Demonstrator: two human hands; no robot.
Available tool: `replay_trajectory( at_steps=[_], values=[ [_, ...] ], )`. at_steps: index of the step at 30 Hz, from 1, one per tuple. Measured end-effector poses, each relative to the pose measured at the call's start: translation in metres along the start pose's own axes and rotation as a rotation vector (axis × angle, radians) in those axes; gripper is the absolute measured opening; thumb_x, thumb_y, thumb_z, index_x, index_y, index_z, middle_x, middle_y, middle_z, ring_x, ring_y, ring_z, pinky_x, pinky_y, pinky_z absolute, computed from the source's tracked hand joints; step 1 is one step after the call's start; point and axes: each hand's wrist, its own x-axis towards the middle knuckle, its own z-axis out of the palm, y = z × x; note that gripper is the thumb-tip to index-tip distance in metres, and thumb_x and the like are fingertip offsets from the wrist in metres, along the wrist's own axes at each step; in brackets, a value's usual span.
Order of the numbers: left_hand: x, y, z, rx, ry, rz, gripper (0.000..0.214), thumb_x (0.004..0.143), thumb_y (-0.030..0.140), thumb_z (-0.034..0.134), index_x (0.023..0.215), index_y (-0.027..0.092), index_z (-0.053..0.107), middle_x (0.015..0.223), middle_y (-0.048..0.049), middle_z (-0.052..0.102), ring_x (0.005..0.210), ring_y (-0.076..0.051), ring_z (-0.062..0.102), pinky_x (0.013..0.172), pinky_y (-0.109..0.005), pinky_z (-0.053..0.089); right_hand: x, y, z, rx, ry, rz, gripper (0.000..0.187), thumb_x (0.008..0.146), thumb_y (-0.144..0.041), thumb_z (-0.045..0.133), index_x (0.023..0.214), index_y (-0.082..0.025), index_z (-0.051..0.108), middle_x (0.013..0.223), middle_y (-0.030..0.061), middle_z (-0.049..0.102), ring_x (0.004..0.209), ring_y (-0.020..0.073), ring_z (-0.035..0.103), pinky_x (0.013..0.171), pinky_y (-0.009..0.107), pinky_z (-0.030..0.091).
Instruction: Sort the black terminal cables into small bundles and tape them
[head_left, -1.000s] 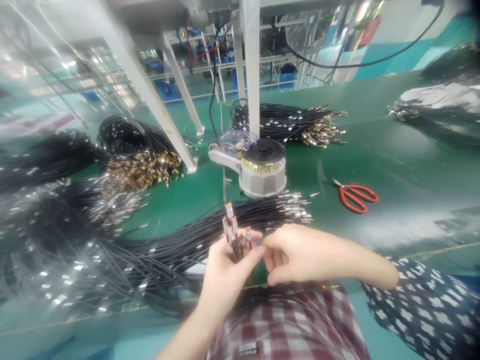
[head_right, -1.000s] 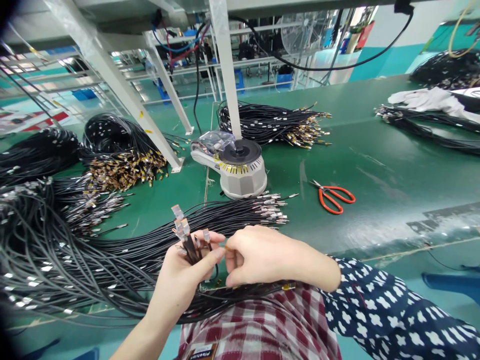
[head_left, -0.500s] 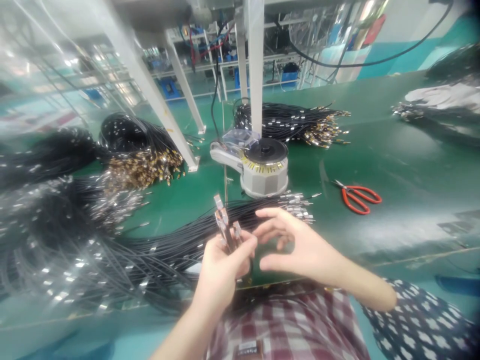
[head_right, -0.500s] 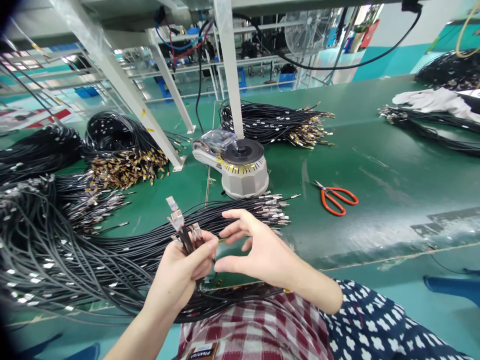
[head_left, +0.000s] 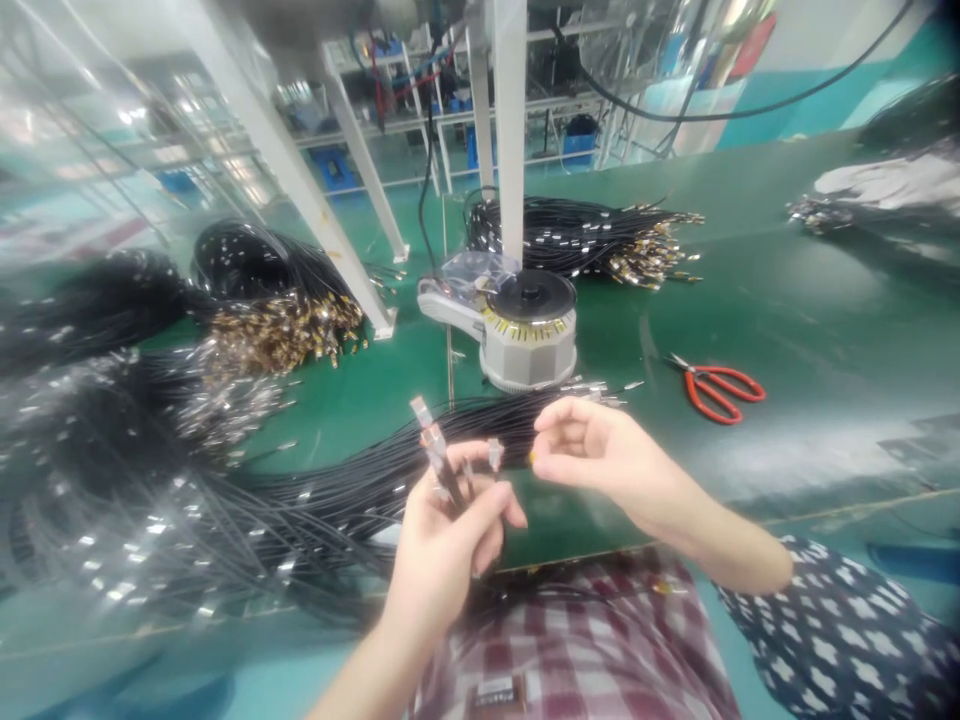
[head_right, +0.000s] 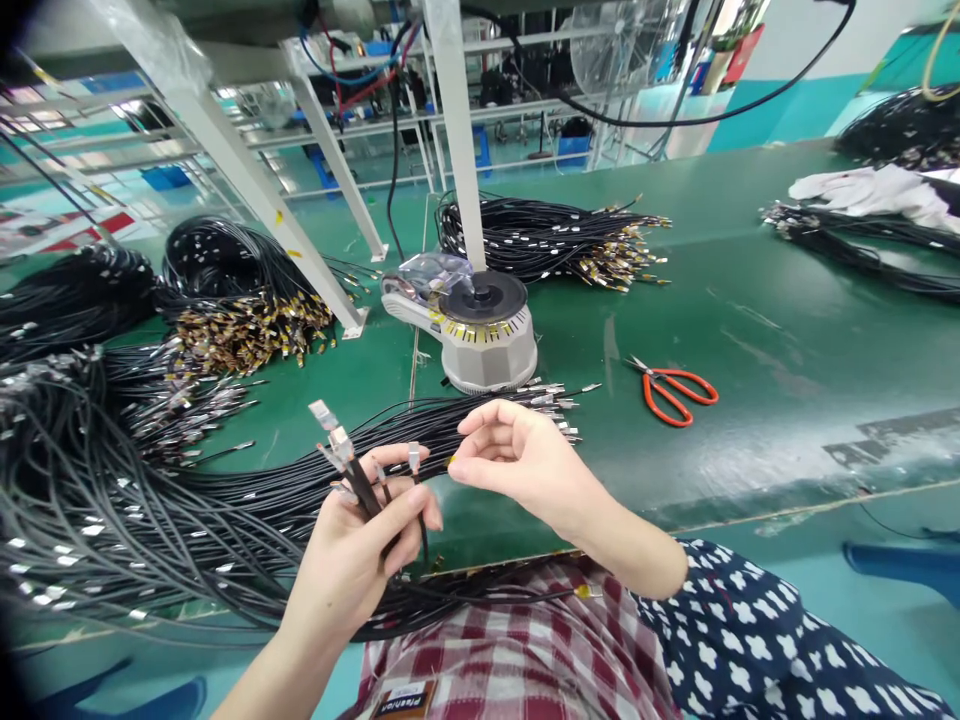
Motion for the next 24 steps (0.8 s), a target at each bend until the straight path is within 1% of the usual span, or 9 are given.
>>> replay_trajectory(
  at_steps=[4, 7, 11, 18, 24],
  values=[
    [0.0004, -0.0009, 0.0006, 0.066, -0.017, -0.028, 0.029, 0.083, 0.024, 0.066, 0.109, 0.014, 0.058, 0.059, -0.0031, 0.068, 0.03, -0.002, 0.036, 0.034, -0.015, 0.02, 0.0024, -0.0025, 0.0059, -0.008, -0.034, 0.016, 0.029, 0.066, -0.015, 0.078, 0.086, -0.018, 0.056, 0.069, -0.0033, 0.066, 0.062, 0.0086, 0.06, 0.067, 0.025, 0.047],
    [0.0005, -0.0008, 0.0008, 0.077, -0.011, -0.048, 0.032, 0.081, 0.026, 0.069, 0.11, 0.012, 0.061, 0.059, -0.0038, 0.068, 0.029, -0.002, 0.037, 0.033, -0.016, 0.022, 0.0046, -0.004, 0.0096, -0.041, -0.038, 0.037, 0.03, 0.066, -0.015, 0.078, 0.084, -0.018, 0.054, 0.068, -0.0029, 0.066, 0.061, 0.0095, 0.06, 0.067, 0.027, 0.047],
    [-0.0004, -0.0002, 0.0009, 0.091, -0.007, -0.069, 0.037, 0.079, 0.029, 0.071, 0.111, 0.012, 0.063, 0.058, -0.004, 0.068, 0.028, -0.003, 0.038, 0.032, -0.016, 0.022, 0.006, -0.0065, 0.0109, -0.07, -0.039, 0.027, 0.03, 0.067, -0.015, 0.077, 0.083, -0.018, 0.052, 0.068, -0.0028, 0.066, 0.062, 0.0105, 0.06, 0.068, 0.028, 0.047],
    [-0.0016, -0.0003, 0.0004, 0.112, -0.018, -0.068, 0.035, 0.08, 0.028, 0.07, 0.111, 0.013, 0.065, 0.058, -0.0032, 0.067, 0.03, -0.002, 0.038, 0.033, -0.015, 0.023, 0.0057, -0.0096, 0.0089, -0.115, -0.073, 0.03, 0.03, 0.068, -0.015, 0.076, 0.084, -0.018, 0.05, 0.069, -0.0024, 0.065, 0.063, 0.0102, 0.06, 0.065, 0.025, 0.047],
    [-0.0038, 0.0019, 0.0027, 0.145, 0.008, -0.067, 0.035, 0.08, 0.027, 0.07, 0.111, 0.012, 0.065, 0.057, -0.0032, 0.066, 0.03, -0.002, 0.037, 0.033, -0.016, 0.022, 0.0058, -0.0102, 0.0055, -0.178, -0.083, 0.025, 0.031, 0.069, -0.013, 0.075, 0.084, -0.019, 0.049, 0.071, -0.0023, 0.066, 0.064, 0.0097, 0.061, 0.063, 0.022, 0.048]
  ],
)
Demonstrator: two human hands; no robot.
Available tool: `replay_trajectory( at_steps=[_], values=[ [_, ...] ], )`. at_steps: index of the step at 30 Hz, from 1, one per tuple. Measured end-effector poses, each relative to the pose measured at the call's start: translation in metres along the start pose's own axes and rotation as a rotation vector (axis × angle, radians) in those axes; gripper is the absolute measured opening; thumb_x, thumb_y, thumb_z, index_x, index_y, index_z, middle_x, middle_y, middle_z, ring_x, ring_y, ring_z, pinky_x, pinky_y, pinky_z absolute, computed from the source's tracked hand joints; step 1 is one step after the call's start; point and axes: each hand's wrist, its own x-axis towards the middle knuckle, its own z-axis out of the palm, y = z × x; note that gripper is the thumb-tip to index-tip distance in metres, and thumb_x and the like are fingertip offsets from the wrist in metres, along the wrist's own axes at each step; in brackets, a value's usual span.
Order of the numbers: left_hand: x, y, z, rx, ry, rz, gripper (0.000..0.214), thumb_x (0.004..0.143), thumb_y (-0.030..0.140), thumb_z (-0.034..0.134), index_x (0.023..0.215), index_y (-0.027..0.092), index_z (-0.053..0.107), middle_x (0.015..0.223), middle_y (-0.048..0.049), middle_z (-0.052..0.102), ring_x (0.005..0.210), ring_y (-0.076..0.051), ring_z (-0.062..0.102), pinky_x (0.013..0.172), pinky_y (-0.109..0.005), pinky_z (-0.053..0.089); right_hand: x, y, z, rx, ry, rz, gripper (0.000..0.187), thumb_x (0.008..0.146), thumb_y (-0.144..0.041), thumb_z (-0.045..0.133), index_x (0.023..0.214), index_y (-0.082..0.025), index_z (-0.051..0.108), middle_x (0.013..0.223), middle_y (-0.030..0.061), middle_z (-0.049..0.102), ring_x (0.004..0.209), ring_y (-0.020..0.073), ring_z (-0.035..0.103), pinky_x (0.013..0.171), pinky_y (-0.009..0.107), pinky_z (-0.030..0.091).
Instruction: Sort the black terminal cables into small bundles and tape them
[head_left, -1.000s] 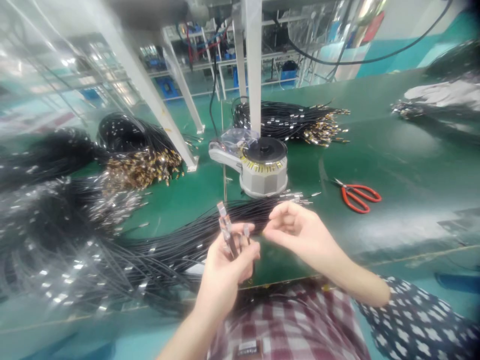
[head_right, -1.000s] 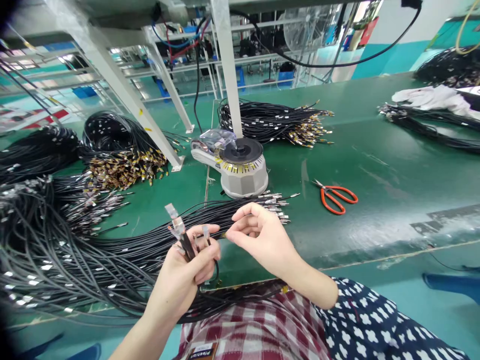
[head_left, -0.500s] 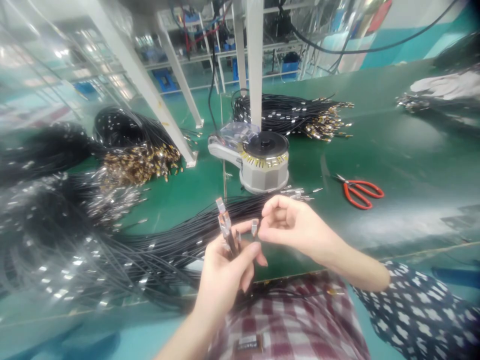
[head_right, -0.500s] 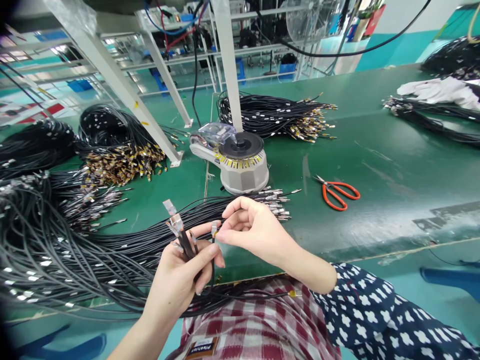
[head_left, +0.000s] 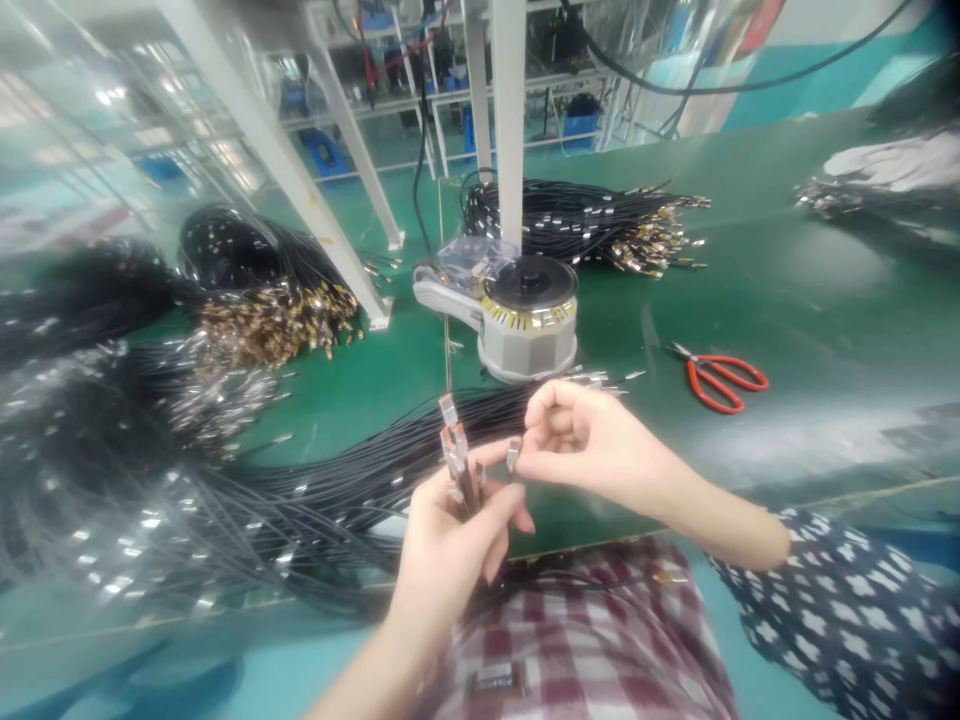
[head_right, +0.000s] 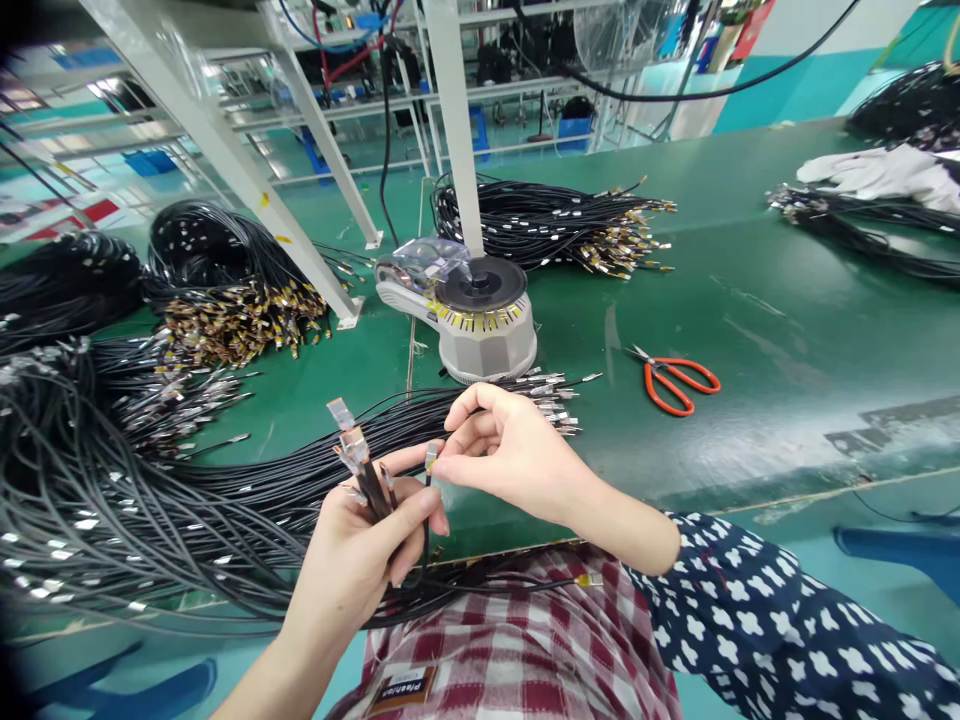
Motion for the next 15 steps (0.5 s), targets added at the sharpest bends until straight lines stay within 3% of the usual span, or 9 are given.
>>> replay_trajectory(
  at_steps=[10, 15],
  values=[
    [-0.0011, -0.0043, -0.0009, 0.019, 0.004, 0.021, 0.035, 0.08, 0.027, 0.069, 0.112, 0.014, 0.066, 0.057, -0.0021, 0.066, 0.03, -0.002, 0.038, 0.033, -0.015, 0.023, -0.0021, -0.006, 0.0005, -0.083, 0.016, 0.007, 0.03, 0.067, -0.01, 0.074, 0.081, -0.019, 0.049, 0.069, -0.0042, 0.065, 0.063, 0.0092, 0.061, 0.062, 0.021, 0.049],
    [-0.0052, -0.0023, 0.0068, -0.003, 0.071, 0.038, 0.034, 0.079, 0.027, 0.07, 0.11, 0.013, 0.068, 0.055, -0.0017, 0.064, 0.031, -0.002, 0.034, 0.033, -0.015, 0.02, 0.0008, -0.0042, 0.0022, -0.063, 0.022, 0.008, 0.029, 0.067, -0.011, 0.073, 0.08, -0.02, 0.048, 0.067, -0.0045, 0.063, 0.061, 0.0093, 0.06, 0.06, 0.022, 0.047]
  ],
)
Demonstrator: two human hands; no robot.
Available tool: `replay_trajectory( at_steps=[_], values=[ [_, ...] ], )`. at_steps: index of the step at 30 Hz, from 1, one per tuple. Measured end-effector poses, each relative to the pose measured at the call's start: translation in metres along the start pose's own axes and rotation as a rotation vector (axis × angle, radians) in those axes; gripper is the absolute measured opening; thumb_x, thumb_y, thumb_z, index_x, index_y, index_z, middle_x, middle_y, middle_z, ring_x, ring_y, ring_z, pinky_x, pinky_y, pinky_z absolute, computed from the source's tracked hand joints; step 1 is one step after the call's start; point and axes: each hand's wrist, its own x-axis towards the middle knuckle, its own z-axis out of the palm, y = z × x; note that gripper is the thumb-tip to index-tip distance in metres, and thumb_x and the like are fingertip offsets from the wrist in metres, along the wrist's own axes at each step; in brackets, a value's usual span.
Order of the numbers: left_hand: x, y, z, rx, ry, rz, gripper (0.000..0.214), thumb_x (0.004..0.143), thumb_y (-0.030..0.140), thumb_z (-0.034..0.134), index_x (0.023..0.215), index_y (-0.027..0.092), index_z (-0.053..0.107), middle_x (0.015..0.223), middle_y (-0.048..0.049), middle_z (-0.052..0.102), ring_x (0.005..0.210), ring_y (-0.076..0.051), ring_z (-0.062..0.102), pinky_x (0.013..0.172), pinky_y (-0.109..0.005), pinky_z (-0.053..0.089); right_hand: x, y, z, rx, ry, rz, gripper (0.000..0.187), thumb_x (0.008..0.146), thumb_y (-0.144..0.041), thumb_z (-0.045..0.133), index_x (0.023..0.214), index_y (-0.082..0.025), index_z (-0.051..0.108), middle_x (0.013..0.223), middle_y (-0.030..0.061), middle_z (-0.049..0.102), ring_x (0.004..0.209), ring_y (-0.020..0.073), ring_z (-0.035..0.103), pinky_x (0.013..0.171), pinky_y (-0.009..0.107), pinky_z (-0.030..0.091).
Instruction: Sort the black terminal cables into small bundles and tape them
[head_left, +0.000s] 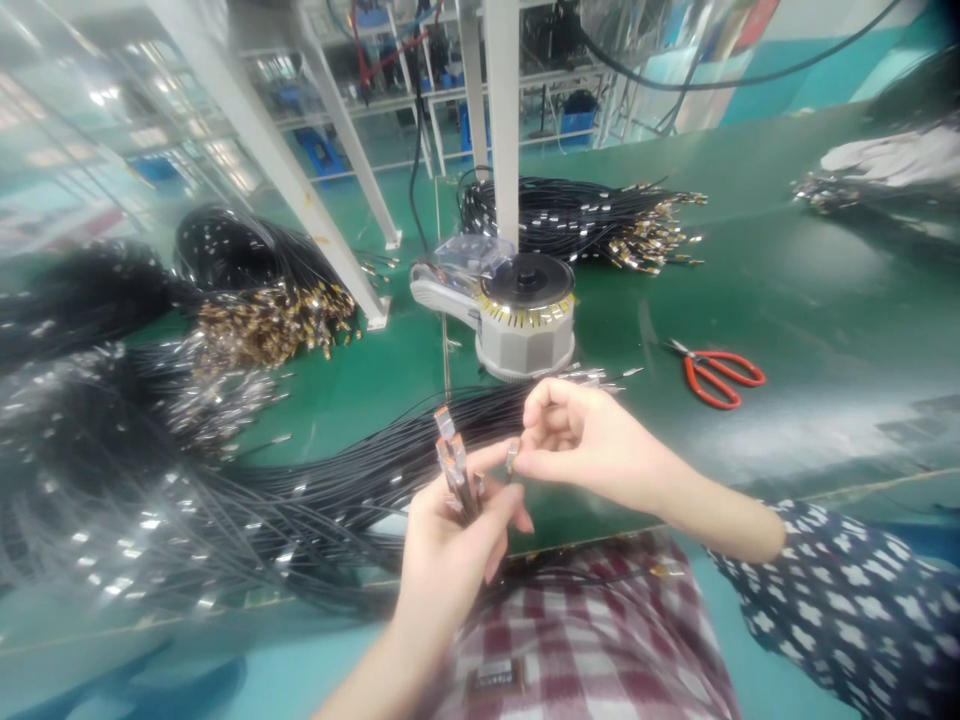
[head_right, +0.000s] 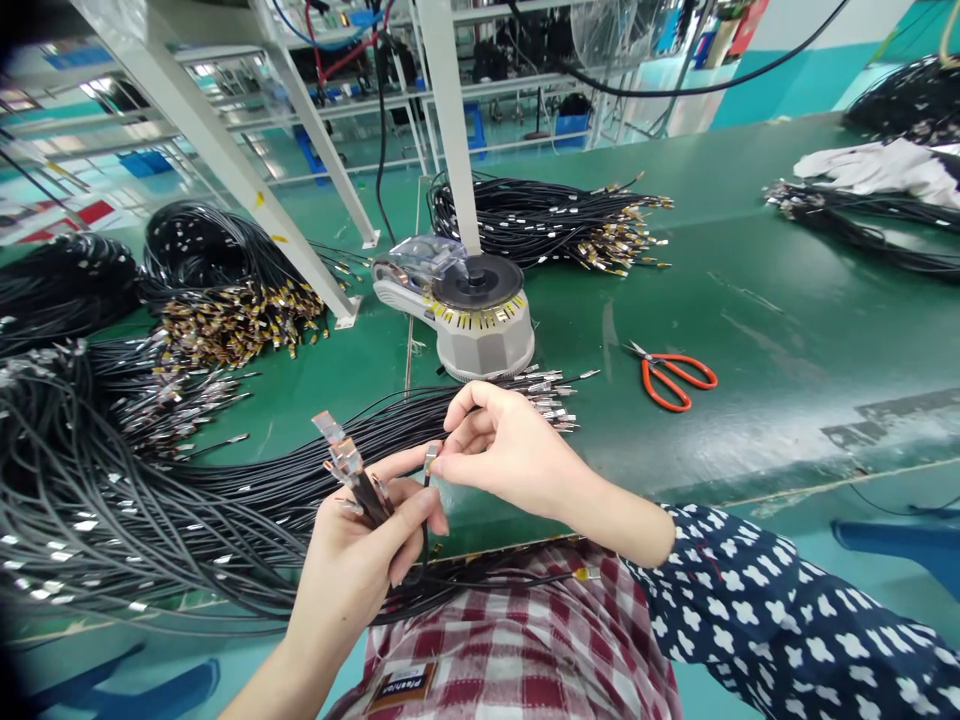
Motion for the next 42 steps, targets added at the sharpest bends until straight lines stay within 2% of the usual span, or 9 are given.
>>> replay_trajectory(
  at_steps=[3, 9, 12, 19, 25, 30, 34, 39, 42],
  values=[
    [0.001, -0.003, 0.002, -0.038, 0.033, 0.01, 0.031, 0.079, 0.029, 0.071, 0.106, 0.013, 0.07, 0.055, -0.0023, 0.065, 0.032, -0.001, 0.033, 0.033, -0.016, 0.018, 0.0, 0.001, 0.002, 0.038, -0.005, 0.005, 0.03, 0.066, -0.011, 0.074, 0.079, -0.02, 0.047, 0.066, -0.0045, 0.064, 0.06, 0.0103, 0.06, 0.06, 0.023, 0.047],
    [0.009, -0.004, -0.003, -0.128, 0.088, 0.07, 0.014, 0.077, 0.027, 0.074, 0.083, 0.014, 0.075, 0.053, 0.0018, 0.058, 0.034, 0.0, 0.037, 0.038, -0.018, 0.02, -0.002, 0.003, 0.001, 0.101, -0.043, -0.013, 0.031, 0.067, -0.018, 0.077, 0.08, -0.02, 0.049, 0.07, -0.0019, 0.067, 0.067, 0.0142, 0.066, 0.066, 0.027, 0.049],
    [0.011, -0.004, -0.004, -0.155, 0.1, 0.072, 0.012, 0.076, 0.026, 0.074, 0.082, 0.015, 0.076, 0.065, -0.0015, 0.065, 0.034, 0.001, 0.039, 0.039, -0.019, 0.022, -0.003, 0.007, 0.001, 0.169, -0.039, 0.001, 0.025, 0.076, -0.025, 0.072, 0.084, -0.02, 0.049, 0.077, 0.002, 0.07, 0.073, 0.0154, 0.067, 0.072, 0.031, 0.051],
    [0.014, -0.004, -0.007, -0.17, 0.103, 0.056, 0.016, 0.077, 0.026, 0.073, 0.087, 0.014, 0.075, 0.064, -0.0011, 0.064, 0.034, 0.0, 0.04, 0.038, -0.018, 0.023, -0.005, 0.014, 0.006, 0.097, 0.092, -0.053, 0.021, 0.083, -0.033, 0.065, 0.089, -0.02, 0.049, 0.09, 0.0043, 0.069, 0.066, 0.0124, 0.066, 0.069, 0.03, 0.051],
    [0.013, 0.001, -0.007, -0.176, 0.081, 0.05, 0.017, 0.077, 0.026, 0.073, 0.087, 0.013, 0.074, 0.063, -0.0011, 0.064, 0.034, -0.001, 0.039, 0.037, -0.019, 0.022, -0.005, 0.015, 0.012, 0.162, 0.093, -0.043, 0.03, 0.075, -0.033, 0.074, 0.085, -0.02, 0.05, 0.087, 0.0034, 0.07, 0.075, 0.0152, 0.065, 0.07, 0.029, 0.049],
    [0.011, 0.003, -0.006, -0.174, 0.053, 0.02, 0.021, 0.076, 0.028, 0.073, 0.091, 0.012, 0.071, 0.062, -0.0011, 0.063, 0.034, -0.001, 0.037, 0.037, -0.019, 0.021, -0.005, 0.016, 0.014, 0.176, 0.147, -0.075, 0.031, 0.07, -0.024, 0.077, 0.08, -0.021, 0.048, 0.072, -0.0022, 0.067, 0.064, 0.0129, 0.062, 0.064, 0.027, 0.046],
    [0.012, 0.002, -0.008, -0.208, 0.03, 0.003, 0.028, 0.072, 0.024, 0.077, 0.096, 0.016, 0.065, 0.06, 0.003, 0.06, 0.037, -0.002, 0.036, 0.039, -0.017, 0.024, -0.004, 0.018, 0.013, 0.167, 0.153, -0.079, 0.031, 0.069, -0.024, 0.077, 0.079, -0.02, 0.048, 0.072, -0.0014, 0.068, 0.065, 0.0135, 0.063, 0.064, 0.028, 0.046],
    [0.014, 0.002, -0.009, -0.243, 0.039, -0.088, 0.029, 0.062, 0.019, 0.084, 0.073, 0.015, 0.057, 0.053, 0.008, 0.049, 0.037, -0.001, 0.034, 0.038, -0.016, 0.024, -0.004, 0.02, 0.015, 0.178, 0.155, -0.093, 0.03, 0.069, -0.02, 0.077, 0.077, -0.02, 0.048, 0.072, -0.002, 0.068, 0.068, 0.0133, 0.062, 0.068, 0.029, 0.046],
    [0.015, 0.003, -0.011, -0.245, 0.058, -0.108, 0.028, 0.061, 0.021, 0.083, 0.067, 0.014, 0.057, 0.049, 0.0072, 0.048, 0.036, -0.001, 0.034, 0.037, -0.016, 0.024, -0.003, 0.019, 0.017, 0.187, 0.152, -0.1, 0.029, 0.07, -0.022, 0.077, 0.075, -0.02, 0.048, 0.073, -0.0014, 0.068, 0.07, 0.0141, 0.063, 0.071, 0.03, 0.047]
  ],
)
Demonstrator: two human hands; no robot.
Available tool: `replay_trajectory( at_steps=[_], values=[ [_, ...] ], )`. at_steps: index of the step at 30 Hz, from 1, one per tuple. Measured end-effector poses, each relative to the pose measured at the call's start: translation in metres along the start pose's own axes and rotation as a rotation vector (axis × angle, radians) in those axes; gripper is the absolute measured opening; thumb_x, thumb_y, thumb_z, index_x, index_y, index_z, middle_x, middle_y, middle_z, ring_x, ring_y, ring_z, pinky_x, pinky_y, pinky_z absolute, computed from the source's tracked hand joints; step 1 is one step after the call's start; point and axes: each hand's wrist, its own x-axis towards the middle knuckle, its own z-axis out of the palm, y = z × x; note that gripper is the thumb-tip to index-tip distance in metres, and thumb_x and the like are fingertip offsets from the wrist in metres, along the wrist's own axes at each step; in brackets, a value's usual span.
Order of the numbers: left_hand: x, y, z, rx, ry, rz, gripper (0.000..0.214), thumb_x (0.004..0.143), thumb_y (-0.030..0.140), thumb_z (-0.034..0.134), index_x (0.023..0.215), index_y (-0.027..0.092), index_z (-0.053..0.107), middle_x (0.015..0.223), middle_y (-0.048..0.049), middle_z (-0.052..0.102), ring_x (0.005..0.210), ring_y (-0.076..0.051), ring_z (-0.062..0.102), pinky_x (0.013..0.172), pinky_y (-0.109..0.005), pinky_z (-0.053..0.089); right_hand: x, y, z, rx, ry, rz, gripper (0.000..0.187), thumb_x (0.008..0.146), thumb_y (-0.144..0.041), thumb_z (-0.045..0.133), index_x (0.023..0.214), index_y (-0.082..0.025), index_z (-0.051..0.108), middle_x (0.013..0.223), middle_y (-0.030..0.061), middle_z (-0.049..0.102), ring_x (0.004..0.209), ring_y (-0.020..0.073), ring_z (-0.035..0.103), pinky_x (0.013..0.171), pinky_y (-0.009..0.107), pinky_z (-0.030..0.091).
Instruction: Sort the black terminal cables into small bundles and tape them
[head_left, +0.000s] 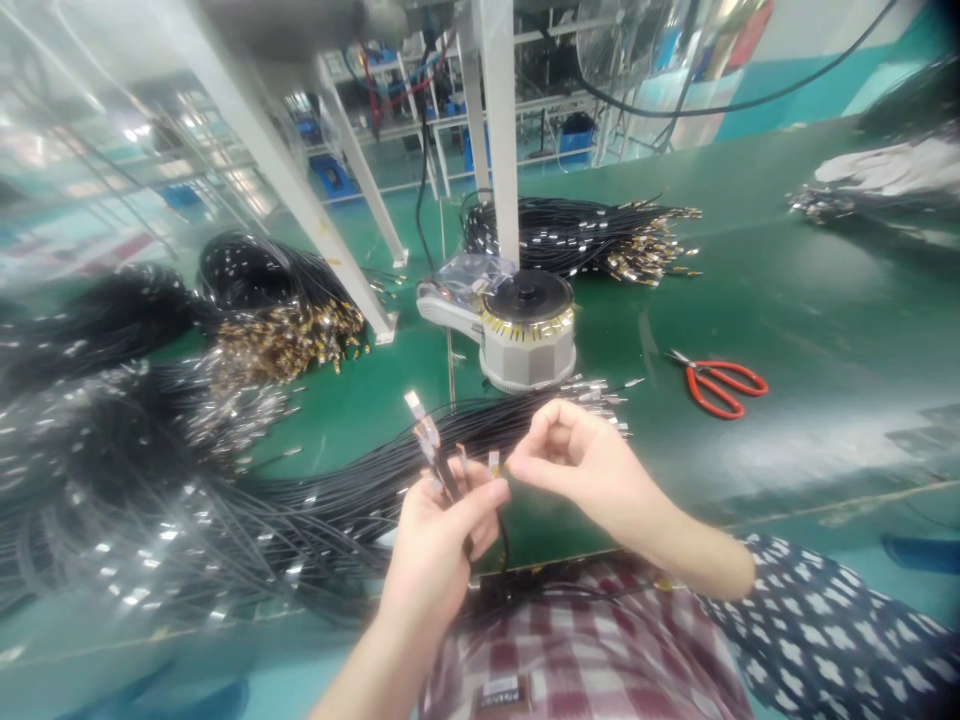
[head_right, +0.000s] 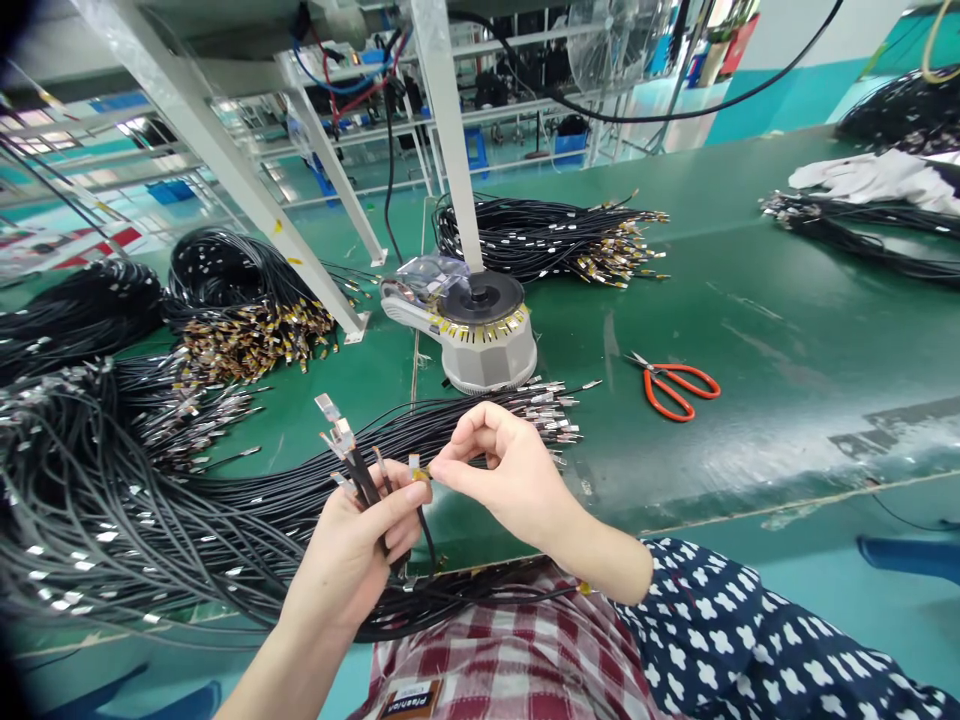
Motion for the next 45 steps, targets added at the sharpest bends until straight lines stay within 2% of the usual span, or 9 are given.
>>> replay_trajectory(
  at_steps=[5, 12, 17, 24, 29, 36, 39, 42, 45],
  values=[
    [0.0, 0.001, -0.001, -0.005, -0.049, 0.027, 0.023, 0.065, 0.022, 0.081, 0.069, 0.012, 0.061, 0.06, -0.0019, 0.064, 0.037, -0.002, 0.038, 0.039, -0.017, 0.024, 0.001, 0.002, 0.004, 0.042, -0.008, -0.011, 0.031, 0.07, -0.026, 0.078, 0.074, -0.021, 0.047, 0.07, -0.0016, 0.069, 0.067, 0.0151, 0.065, 0.069, 0.032, 0.049],
    [-0.001, -0.003, -0.001, 0.041, -0.12, 0.037, 0.022, 0.073, 0.026, 0.076, 0.068, 0.012, 0.06, 0.065, -0.0049, 0.068, 0.037, -0.003, 0.041, 0.042, -0.019, 0.025, 0.001, 0.004, 0.005, 0.112, -0.058, -0.006, 0.035, 0.071, -0.028, 0.078, 0.075, -0.022, 0.043, 0.067, -0.0024, 0.068, 0.056, 0.0136, 0.062, 0.063, 0.031, 0.048],
    [0.0, -0.005, 0.001, 0.074, -0.144, 0.052, 0.021, 0.076, 0.028, 0.074, 0.072, 0.011, 0.061, 0.064, -0.0037, 0.066, 0.036, -0.001, 0.039, 0.041, -0.019, 0.02, 0.002, 0.008, 0.004, 0.093, -0.049, -0.048, 0.032, 0.075, -0.023, 0.073, 0.075, -0.022, 0.041, 0.067, -0.0037, 0.066, 0.056, 0.0124, 0.059, 0.062, 0.03, 0.046],
    [-0.004, -0.006, 0.003, 0.068, -0.084, 0.065, 0.022, 0.068, 0.02, 0.08, 0.072, 0.013, 0.06, 0.055, 0.0051, 0.053, 0.037, 0.0, 0.034, 0.039, -0.016, 0.018, -0.007, 0.006, 0.006, 0.054, 0.03, -0.1, 0.034, 0.074, -0.018, 0.074, 0.073, -0.022, 0.04, 0.068, -0.0046, 0.064, 0.066, 0.0121, 0.057, 0.067, 0.029, 0.046],
    [-0.004, -0.005, -0.001, 0.139, -0.181, 0.078, 0.018, 0.075, 0.023, 0.074, 0.069, 0.01, 0.064, 0.061, -0.0055, 0.066, 0.038, 0.0, 0.031, 0.038, -0.017, 0.015, -0.002, 0.002, -0.001, 0.145, -0.12, 0.023, 0.037, 0.072, -0.019, 0.077, 0.083, -0.022, 0.042, 0.074, -0.0037, 0.068, 0.057, 0.0124, 0.061, 0.057, 0.029, 0.05],
    [0.006, -0.003, -0.008, 0.039, -0.368, -0.115, 0.027, 0.066, 0.028, 0.081, 0.068, 0.011, 0.06, 0.06, -0.0082, 0.068, 0.035, 0.001, 0.027, 0.038, -0.018, 0.012, 0.012, 0.012, -0.013, 0.345, -0.434, 0.111, 0.038, 0.072, -0.022, 0.079, 0.087, -0.021, 0.044, 0.067, -0.0041, 0.072, 0.048, 0.0144, 0.065, 0.052, 0.028, 0.052],
    [0.009, -0.004, -0.008, 0.049, -0.373, -0.13, 0.024, 0.068, 0.026, 0.081, 0.075, 0.01, 0.064, 0.068, -0.0081, 0.069, 0.037, 0.001, 0.03, 0.039, -0.018, 0.013, 0.016, 0.006, -0.024, 0.21, -0.409, 0.115, 0.031, 0.075, -0.026, 0.076, 0.088, -0.02, 0.048, 0.071, -0.001, 0.073, 0.056, 0.0137, 0.068, 0.06, 0.028, 0.052],
    [0.012, -0.008, -0.006, 0.059, -0.335, -0.117, 0.026, 0.066, 0.025, 0.082, 0.081, 0.011, 0.066, 0.07, -0.0047, 0.065, 0.039, 0.001, 0.033, 0.041, -0.018, 0.016, 0.016, -0.008, -0.029, -0.054, -0.238, 0.022, 0.021, 0.079, -0.026, 0.072, 0.088, -0.018, 0.054, 0.081, 0.0021, 0.073, 0.075, 0.0141, 0.069, 0.073, 0.028, 0.051],
    [0.014, -0.012, -0.002, 0.051, -0.307, -0.095, 0.026, 0.067, 0.027, 0.082, 0.078, 0.011, 0.064, 0.065, -0.0012, 0.061, 0.04, 0.0, 0.033, 0.041, -0.018, 0.016, 0.014, -0.019, -0.022, -0.265, -0.186, -0.061, 0.021, 0.074, -0.023, 0.074, 0.085, -0.018, 0.056, 0.081, 0.0021, 0.07, 0.075, 0.0145, 0.066, 0.07, 0.028, 0.05]
  ],
)
